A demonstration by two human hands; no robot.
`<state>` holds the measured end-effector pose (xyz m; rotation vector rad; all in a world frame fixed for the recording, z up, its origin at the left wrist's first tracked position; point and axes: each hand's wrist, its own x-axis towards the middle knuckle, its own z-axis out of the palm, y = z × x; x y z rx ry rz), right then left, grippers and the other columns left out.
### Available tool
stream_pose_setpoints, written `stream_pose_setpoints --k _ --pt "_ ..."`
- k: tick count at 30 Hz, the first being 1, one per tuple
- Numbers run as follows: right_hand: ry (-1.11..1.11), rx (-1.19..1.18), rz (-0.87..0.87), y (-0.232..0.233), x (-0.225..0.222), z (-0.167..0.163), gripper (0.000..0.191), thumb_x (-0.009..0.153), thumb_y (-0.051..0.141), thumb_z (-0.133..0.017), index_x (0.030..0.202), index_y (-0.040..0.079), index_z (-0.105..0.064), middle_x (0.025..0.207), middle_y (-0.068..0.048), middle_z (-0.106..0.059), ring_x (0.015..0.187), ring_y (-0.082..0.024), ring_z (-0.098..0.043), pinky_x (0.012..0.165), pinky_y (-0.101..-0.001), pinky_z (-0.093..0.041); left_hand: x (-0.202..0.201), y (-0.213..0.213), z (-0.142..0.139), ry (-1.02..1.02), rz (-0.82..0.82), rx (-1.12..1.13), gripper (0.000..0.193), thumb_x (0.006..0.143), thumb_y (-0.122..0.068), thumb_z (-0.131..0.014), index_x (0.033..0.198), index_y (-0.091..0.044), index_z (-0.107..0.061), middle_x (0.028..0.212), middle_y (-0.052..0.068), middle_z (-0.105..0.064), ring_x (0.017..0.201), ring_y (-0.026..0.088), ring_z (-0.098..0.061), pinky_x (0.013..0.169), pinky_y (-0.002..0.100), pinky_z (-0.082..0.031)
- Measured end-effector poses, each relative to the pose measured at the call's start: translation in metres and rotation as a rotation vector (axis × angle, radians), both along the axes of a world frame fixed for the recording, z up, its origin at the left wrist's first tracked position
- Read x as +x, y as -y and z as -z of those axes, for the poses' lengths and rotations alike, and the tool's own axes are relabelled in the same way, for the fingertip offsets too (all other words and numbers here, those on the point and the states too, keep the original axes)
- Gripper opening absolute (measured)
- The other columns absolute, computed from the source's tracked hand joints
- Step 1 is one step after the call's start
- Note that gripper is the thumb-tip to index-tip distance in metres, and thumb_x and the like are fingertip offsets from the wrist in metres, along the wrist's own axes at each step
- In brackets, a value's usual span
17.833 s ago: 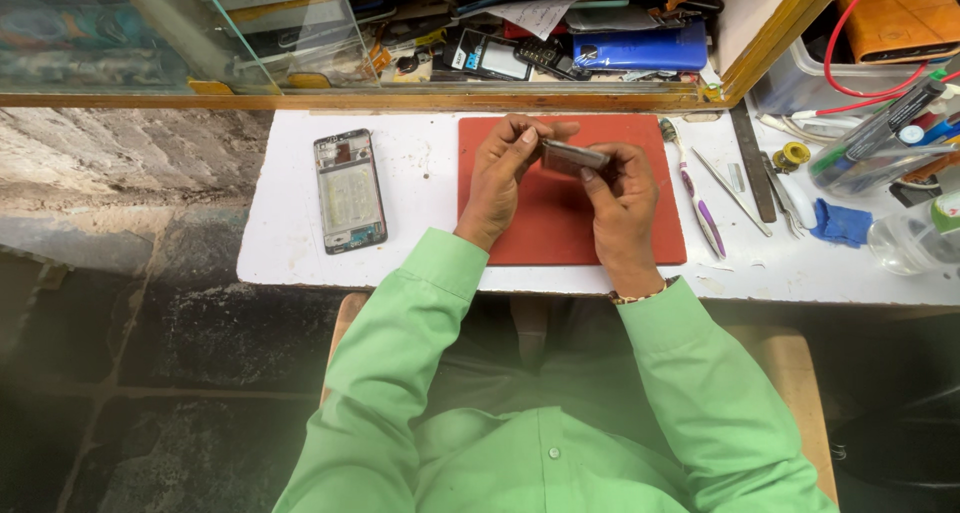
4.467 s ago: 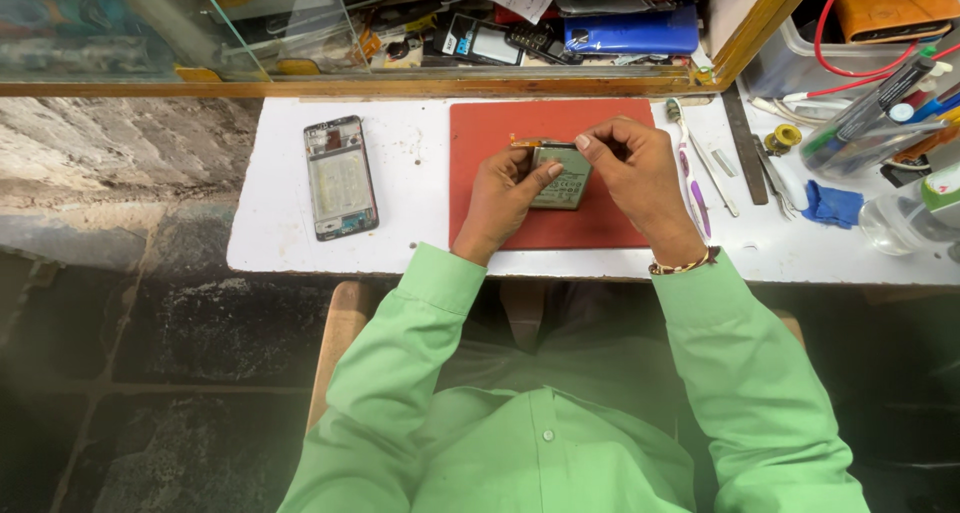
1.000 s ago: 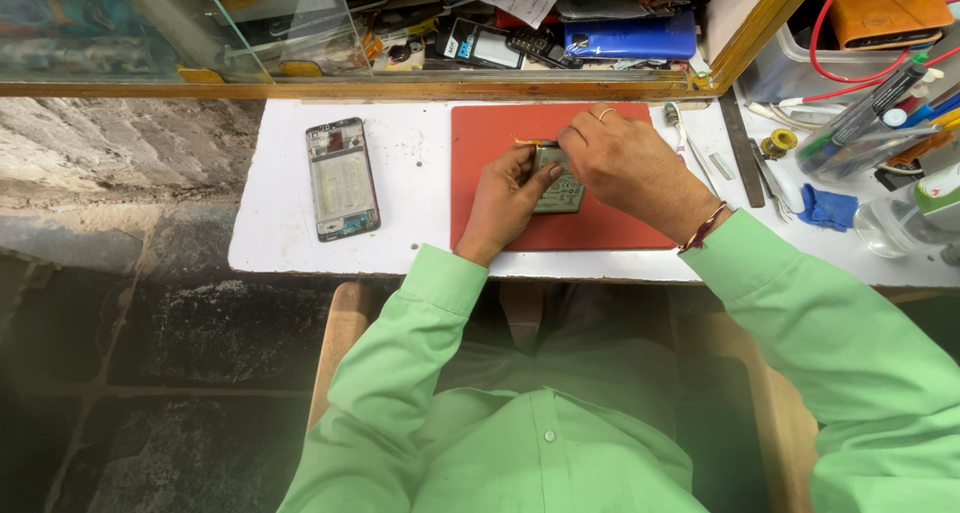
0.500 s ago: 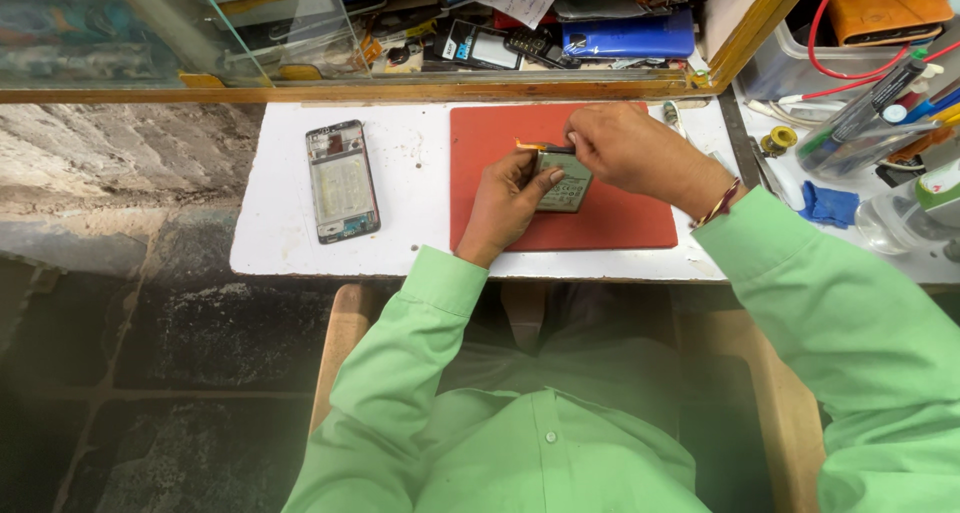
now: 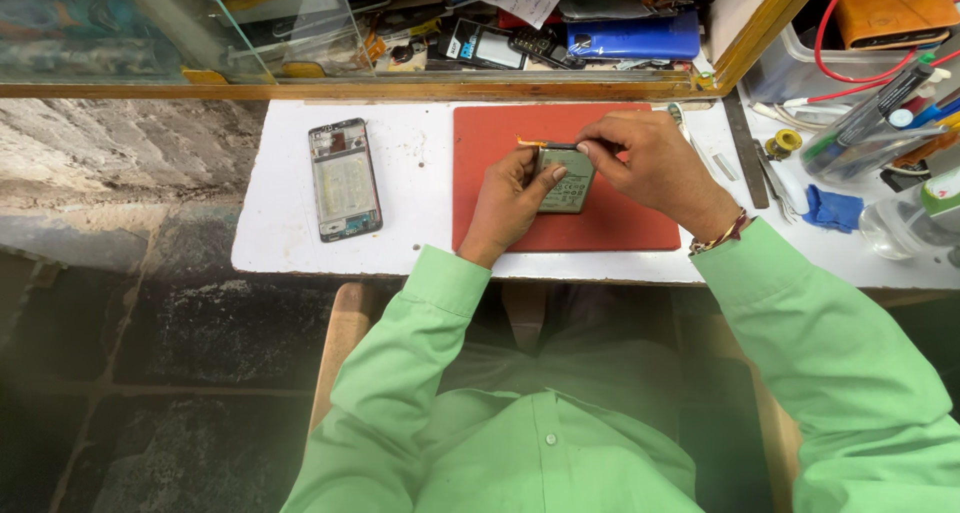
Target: The person holds a rectangular phone battery and repeatedly peels and presses the orange connector tab at the top edge. They rotate the battery to inspect both sides and the connector area, then place it on a red mat while continuing to adjust the tab. A disassembled phone body remains on the table throughout.
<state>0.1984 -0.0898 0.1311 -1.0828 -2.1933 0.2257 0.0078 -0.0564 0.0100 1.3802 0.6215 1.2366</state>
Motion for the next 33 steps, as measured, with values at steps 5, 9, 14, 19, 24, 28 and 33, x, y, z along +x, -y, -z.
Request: stream_pose_setpoints --k 5,9,14,19,24,28,33 --pt "0.24 0.217 0.011 -0.001 -0.003 0.005 0.005 0.095 0.003 -0.067 0.098 -0.001 -0.067 0.091 -0.016 -0.069 0.086 -0.036 -0.066 0.078 -0.0438 -0.054 -0.001 -0.001 -0.002 0.011 0.012 0.023 0.02 0.1 -0.009 -0.068 0.116 0.004 -0.065 0.101 0.008 -0.075 0.092 0.008 -0.068 0.081 0.027 -0.058" --pt "0.291 0.267 0.089 0.0 -0.009 0.017 0.009 0.09 -0.002 -0.061 0.098 -0.002 -0.061 0.096 -0.018 -0.066 0.092 -0.037 -0.064 0.084 -0.0444 -0.053 -0.002 0.0 -0.002 -0.012 -0.007 0.038 0.022 0.1 -0.008 -0.067 0.118 0.004 -0.064 0.102 0.007 -0.075 0.093 0.008 -0.068 0.083 0.026 -0.058" --pt "0.226 0.177 0.127 -0.003 -0.012 0.024 0.006 0.092 0.001 -0.061 0.096 -0.003 -0.06 0.093 -0.021 -0.066 0.09 -0.041 -0.063 0.081 -0.0491 -0.051 -0.001 -0.002 0.001 -0.018 -0.012 0.036 0.019 0.1 -0.007 -0.068 0.115 0.004 -0.065 0.1 0.007 -0.075 0.092 0.009 -0.067 0.081 0.026 -0.057" --pt "0.177 0.019 0.066 -0.011 -0.007 0.015 0.006 0.095 0.0 -0.057 0.096 -0.004 -0.06 0.091 -0.023 -0.067 0.09 -0.044 -0.064 0.079 -0.0516 -0.05 0.001 -0.004 0.003 0.013 0.001 0.044 0.022 0.1 -0.007 -0.068 0.118 0.003 -0.063 0.102 0.006 -0.074 0.094 0.008 -0.067 0.083 0.026 -0.057" --pt "0.144 -0.033 0.12 -0.008 -0.009 0.01 0.011 0.099 0.006 -0.06 0.096 -0.003 -0.064 0.089 -0.022 -0.07 0.088 -0.041 -0.066 0.078 -0.0506 -0.05 -0.002 -0.002 0.0 -0.01 -0.002 0.041 0.022 0.1 -0.009 -0.068 0.119 0.003 -0.063 0.102 0.007 -0.074 0.094 0.008 -0.068 0.082 0.026 -0.057" --pt "-0.076 -0.136 0.211 -0.001 -0.01 0.022 0.014 0.104 0.01 -0.063 0.106 -0.004 -0.067 0.092 -0.019 -0.071 0.081 -0.031 -0.067 0.071 -0.0391 -0.051 -0.002 0.003 -0.007 -0.011 -0.009 0.028 0.024 0.101 -0.008 -0.067 0.122 0.003 -0.063 0.103 0.008 -0.074 0.094 0.009 -0.068 0.082 0.027 -0.057" --pt "-0.61 -0.382 0.104 0.006 -0.013 0.062 0.027 0.098 0.008 -0.067 0.123 -0.001 -0.062 0.1 -0.001 -0.069 0.089 -0.008 -0.063 0.076 -0.0233 -0.051 -0.007 0.009 -0.011 -0.008 -0.026 0.033 0.032 0.101 -0.009 -0.066 0.133 -0.003 -0.062 0.104 0.005 -0.072 0.093 0.009 -0.064 0.083 0.025 -0.054"
